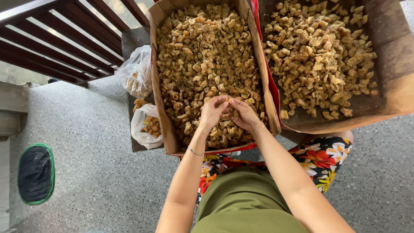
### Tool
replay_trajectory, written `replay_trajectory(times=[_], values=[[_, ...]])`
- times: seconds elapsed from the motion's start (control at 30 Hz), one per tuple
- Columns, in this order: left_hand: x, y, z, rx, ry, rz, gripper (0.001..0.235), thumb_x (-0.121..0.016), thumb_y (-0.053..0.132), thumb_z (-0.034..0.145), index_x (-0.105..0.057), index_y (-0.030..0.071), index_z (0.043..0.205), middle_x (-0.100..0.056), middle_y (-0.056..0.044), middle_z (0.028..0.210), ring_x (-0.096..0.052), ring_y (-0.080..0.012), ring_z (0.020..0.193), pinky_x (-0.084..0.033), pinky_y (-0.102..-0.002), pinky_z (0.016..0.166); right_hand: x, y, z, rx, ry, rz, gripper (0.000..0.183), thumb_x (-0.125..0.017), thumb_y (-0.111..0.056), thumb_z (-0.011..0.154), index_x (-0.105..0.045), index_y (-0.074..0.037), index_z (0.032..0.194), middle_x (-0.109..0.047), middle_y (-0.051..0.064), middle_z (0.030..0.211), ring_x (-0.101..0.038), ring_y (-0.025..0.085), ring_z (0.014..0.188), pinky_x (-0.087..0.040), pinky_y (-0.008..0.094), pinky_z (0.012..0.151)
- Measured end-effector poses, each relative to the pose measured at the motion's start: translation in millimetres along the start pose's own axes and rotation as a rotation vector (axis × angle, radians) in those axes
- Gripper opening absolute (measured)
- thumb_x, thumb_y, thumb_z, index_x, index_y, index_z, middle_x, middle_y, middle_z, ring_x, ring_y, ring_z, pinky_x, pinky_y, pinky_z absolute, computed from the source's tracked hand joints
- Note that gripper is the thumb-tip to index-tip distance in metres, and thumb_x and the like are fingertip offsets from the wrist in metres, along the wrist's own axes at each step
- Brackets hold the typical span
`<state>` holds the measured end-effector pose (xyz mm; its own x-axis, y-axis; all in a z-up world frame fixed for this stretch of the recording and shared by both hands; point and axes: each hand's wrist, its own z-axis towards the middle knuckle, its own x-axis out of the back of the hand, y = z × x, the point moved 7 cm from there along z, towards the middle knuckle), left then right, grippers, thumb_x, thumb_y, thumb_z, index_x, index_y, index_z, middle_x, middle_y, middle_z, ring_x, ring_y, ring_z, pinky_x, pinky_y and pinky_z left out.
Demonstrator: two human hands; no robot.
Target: The person repeatedly scoops dried fruit pieces from a cardboard box with both hands, inspects them, and transfers them into an adjacent container. The process continues throughout the clip with consistent hand movements and no visible change in the overall quantity of fruit in the boxes.
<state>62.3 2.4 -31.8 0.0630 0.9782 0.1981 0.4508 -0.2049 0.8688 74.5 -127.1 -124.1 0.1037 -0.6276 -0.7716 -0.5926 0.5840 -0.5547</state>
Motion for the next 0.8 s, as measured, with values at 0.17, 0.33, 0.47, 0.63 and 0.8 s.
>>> replay_trajectory(times=[0.17,0.33,0.47,0.63,0.8], values=[[12.3,14.9,-2.4,-0.361,0.316,0.314,0.027,-0.076,0.009,0.093,-0.072,0.001,0.119,-0.066,-0.011,0.118,-0.068,-0.0187,0.094,-0.055,-0.026,0.077,20.7,-1.8,4.3,0.093,0.137,0.056,0.015,-0.070,-0.022,0.105,-0.060,-0.013,0.112,-0.067,0.000,0.103,-0.067,0.013,0.093,-0.056,0.031,0.077],[-14.3,27.2,-5.0,-0.184,-0.032,0.197,0.039,-0.067,0.012,0.095,-0.064,0.005,0.134,-0.071,-0.011,0.109,-0.066,-0.0188,0.088,-0.056,-0.027,0.075,14.4,-14.8,-3.1,0.061,0.248,0.205,0.031,-0.059,-0.032,0.096,-0.063,-0.017,0.123,-0.067,0.007,0.111,-0.064,0.020,0.099,-0.059,0.037,0.086],[-36.0,35.0,-5.3,-0.091,-0.220,-0.157,0.039,-0.060,0.014,0.098,-0.061,0.005,0.136,-0.071,-0.010,0.117,-0.066,-0.0166,0.094,-0.057,-0.028,0.078,7.7,-13.0,-0.6,0.072,0.126,0.324,0.055,-0.044,-0.058,0.108,-0.059,-0.009,0.128,-0.064,0.011,0.116,-0.065,0.024,0.103,-0.058,0.042,0.091],[-30.7,22.9,18.1,-0.146,-0.199,-0.549,0.033,-0.053,0.021,0.105,-0.064,-0.001,0.127,-0.073,-0.013,0.120,-0.070,-0.0199,0.108,-0.059,-0.032,0.093,-0.9,-18.2,-5.9,0.076,0.087,0.407,0.061,-0.040,-0.061,0.104,-0.057,-0.009,0.131,-0.064,0.014,0.127,-0.065,0.030,0.115,-0.057,0.051,0.097],[-27.3,21.0,32.7,-0.308,-0.075,-0.460,0.054,-0.044,0.046,0.109,-0.064,-0.001,0.128,-0.072,-0.014,0.120,-0.069,-0.0240,0.115,-0.057,-0.037,0.102,-20.4,-19.0,-9.6,0.040,-0.047,0.465,0.061,-0.039,-0.058,0.105,-0.056,-0.009,0.137,-0.060,0.018,0.137,-0.063,0.035,0.124,-0.056,0.056,0.102]])
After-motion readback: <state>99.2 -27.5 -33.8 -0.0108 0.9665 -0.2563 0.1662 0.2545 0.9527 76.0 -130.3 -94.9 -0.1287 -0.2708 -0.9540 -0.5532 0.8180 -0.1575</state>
